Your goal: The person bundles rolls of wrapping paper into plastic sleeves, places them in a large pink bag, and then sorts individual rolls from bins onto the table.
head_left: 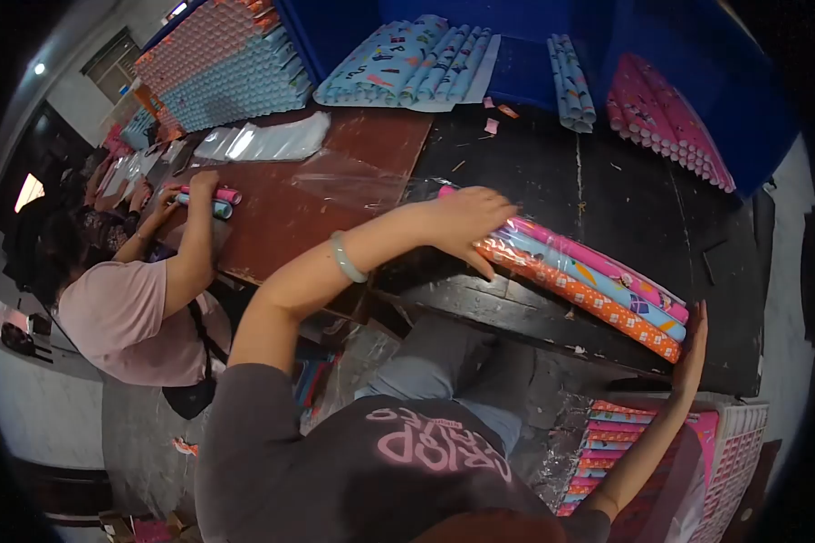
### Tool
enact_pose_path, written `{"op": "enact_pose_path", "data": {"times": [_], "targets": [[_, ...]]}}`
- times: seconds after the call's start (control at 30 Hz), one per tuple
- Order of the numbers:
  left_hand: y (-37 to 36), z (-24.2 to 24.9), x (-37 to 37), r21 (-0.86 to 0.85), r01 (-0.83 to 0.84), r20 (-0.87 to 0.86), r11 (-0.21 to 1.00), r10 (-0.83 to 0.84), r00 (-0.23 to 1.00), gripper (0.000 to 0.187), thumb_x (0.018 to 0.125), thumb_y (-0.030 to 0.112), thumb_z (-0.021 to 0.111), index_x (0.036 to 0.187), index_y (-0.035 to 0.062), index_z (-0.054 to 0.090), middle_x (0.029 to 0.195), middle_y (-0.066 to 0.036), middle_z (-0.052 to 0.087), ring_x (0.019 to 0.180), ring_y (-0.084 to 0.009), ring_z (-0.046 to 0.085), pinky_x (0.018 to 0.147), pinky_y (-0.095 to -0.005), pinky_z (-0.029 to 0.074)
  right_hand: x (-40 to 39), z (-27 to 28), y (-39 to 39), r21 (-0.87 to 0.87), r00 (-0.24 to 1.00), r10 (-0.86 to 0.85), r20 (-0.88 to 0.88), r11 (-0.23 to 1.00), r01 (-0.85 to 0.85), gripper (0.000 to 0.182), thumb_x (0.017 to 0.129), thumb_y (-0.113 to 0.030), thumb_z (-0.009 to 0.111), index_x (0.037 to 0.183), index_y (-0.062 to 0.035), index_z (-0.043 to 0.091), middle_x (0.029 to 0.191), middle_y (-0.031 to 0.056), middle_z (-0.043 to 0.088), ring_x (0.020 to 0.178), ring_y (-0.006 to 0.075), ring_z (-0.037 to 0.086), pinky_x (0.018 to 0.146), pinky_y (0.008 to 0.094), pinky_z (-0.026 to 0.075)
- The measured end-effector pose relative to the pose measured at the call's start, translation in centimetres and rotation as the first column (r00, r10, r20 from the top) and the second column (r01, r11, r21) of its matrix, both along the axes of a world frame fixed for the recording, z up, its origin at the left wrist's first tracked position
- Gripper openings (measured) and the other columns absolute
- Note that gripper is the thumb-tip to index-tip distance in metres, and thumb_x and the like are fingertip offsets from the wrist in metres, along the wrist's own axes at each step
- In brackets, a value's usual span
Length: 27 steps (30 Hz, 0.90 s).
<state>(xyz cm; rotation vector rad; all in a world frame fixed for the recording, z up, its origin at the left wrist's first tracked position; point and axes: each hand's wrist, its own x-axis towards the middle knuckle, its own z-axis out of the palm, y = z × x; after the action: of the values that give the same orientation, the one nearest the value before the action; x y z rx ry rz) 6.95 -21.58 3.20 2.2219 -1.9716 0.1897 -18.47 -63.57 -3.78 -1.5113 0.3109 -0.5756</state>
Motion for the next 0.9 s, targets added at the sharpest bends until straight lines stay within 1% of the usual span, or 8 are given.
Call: {"op": "enact_pose_path", "data": {"times": [0.07,0.1,0.3,0.5,0.57,0.77,0.83,0.9], "targets": [[0.7,-0.3,-0.4,0.064,-0.105,-0.059,0.992,0.109,0.992,0.082,0.069,0.053,0.067,0.117,-0.0088,0.042,0.113,-0.024,0.049,0.106,-0.0351,0.047,0.092,-0.0397,0.038,-0.3,0.9,0.5,-0.005,1.000,-0.021,-0.005,1.000,0.021,0.059,0.096,-0.043,0.031,0.142,-0.0069,0.022,0.146,0.0139,0.021,0.135,0.0214,0.021,0.109,0.0346,0.017],[0.3,-0.3,-1.0,0.069,-0.129,-0.019,0.989,0.131,0.991,0.074,0.072,0.049,0.066,0.113,-0.0089,0.044,0.109,-0.023,0.050,0.105,-0.0352,0.048,0.090,-0.0388,0.040,1.0,2.1,2.9,0.002,1.000,-0.025,-0.013,1.000,0.025,0.059,0.096,-0.043,0.031,0.142,-0.0069,0.022,0.146,0.0139,0.021,0.135,0.0216,0.021,0.109,0.0346,0.017],[-1.9,-0.5,-2.6,-0.050,-0.060,0.013,0.997,0.060,0.998,0.073,0.072,0.048,0.065,0.111,-0.0108,0.044,0.102,-0.023,0.053,0.097,-0.0350,0.052,0.085,-0.0390,0.043,3.6,5.5,9.8,0.074,1.000,0.004,-0.028,0.997,-0.002,0.061,0.095,-0.046,0.031,0.142,-0.0073,0.021,0.147,0.0144,0.020,0.135,0.0226,0.020,0.108,0.0347,0.018],[-5.3,0.0,-5.9,-0.074,-0.114,0.027,0.991,0.116,0.993,0.067,0.066,0.048,0.069,0.099,-0.0079,0.050,0.093,-0.019,0.055,0.088,-0.0313,0.054,0.078,-0.0365,0.045,5.2,4.5,12.7,0.155,0.991,0.129,-0.023,0.980,-0.124,0.064,0.095,-0.050,0.029,0.143,-0.0087,0.019,0.148,0.0142,0.016,0.136,0.0232,0.018,0.108,0.0348,0.019],[-7.0,-0.3,-7.0,-0.115,-0.135,0.008,0.984,0.137,0.991,0.066,0.063,0.047,0.072,0.095,-0.0065,0.051,0.090,-0.017,0.055,0.086,-0.0288,0.054,0.074,-0.0351,0.044,5.5,3.9,13.2,0.199,0.988,0.156,0.000,0.968,-0.153,0.063,0.094,-0.052,0.028,0.143,-0.0132,0.020,0.148,0.0143,0.013,0.136,0.0228,0.015,0.108,0.0379,0.019],[-11.0,-1.4,-9.6,-0.286,-0.156,0.049,0.946,0.177,0.983,0.067,0.059,0.047,0.073,0.094,-0.0076,0.057,0.091,-0.017,0.057,0.087,-0.0286,0.054,0.077,-0.0351,0.041,6.7,3.5,15.4,0.119,0.988,0.151,-0.010,0.982,-0.149,0.062,0.094,-0.051,0.026,0.143,-0.0131,0.019,0.148,0.0147,0.015,0.137,0.0231,0.013,0.109,0.0372,0.013],[-11.7,-1.7,-9.8,-0.213,-0.185,-0.020,0.959,0.185,0.983,0.074,0.058,0.050,0.072,0.098,-0.0089,0.055,0.095,-0.019,0.057,0.090,-0.0297,0.053,0.079,-0.0361,0.040,6.8,3.0,15.4,0.101,0.987,0.160,0.007,0.982,-0.159,0.062,0.095,-0.050,0.026,0.143,-0.0121,0.018,0.148,0.0148,0.015,0.137,0.0231,0.012,0.109,0.0367,0.011],[-11.8,-1.7,-9.4,-0.319,-0.099,-0.021,0.943,0.097,0.995,0.089,0.057,0.056,0.072,0.110,-0.0114,0.048,0.103,-0.020,0.054,0.098,-0.0317,0.050,0.084,-0.0382,0.039,7.0,1.4,14.1,0.098,0.987,0.157,0.015,0.983,-0.158,0.062,0.095,-0.050,0.025,0.143,-0.0117,0.018,0.148,0.0149,0.016,0.137,0.0231,0.012,0.110,0.0365,0.010]]}}
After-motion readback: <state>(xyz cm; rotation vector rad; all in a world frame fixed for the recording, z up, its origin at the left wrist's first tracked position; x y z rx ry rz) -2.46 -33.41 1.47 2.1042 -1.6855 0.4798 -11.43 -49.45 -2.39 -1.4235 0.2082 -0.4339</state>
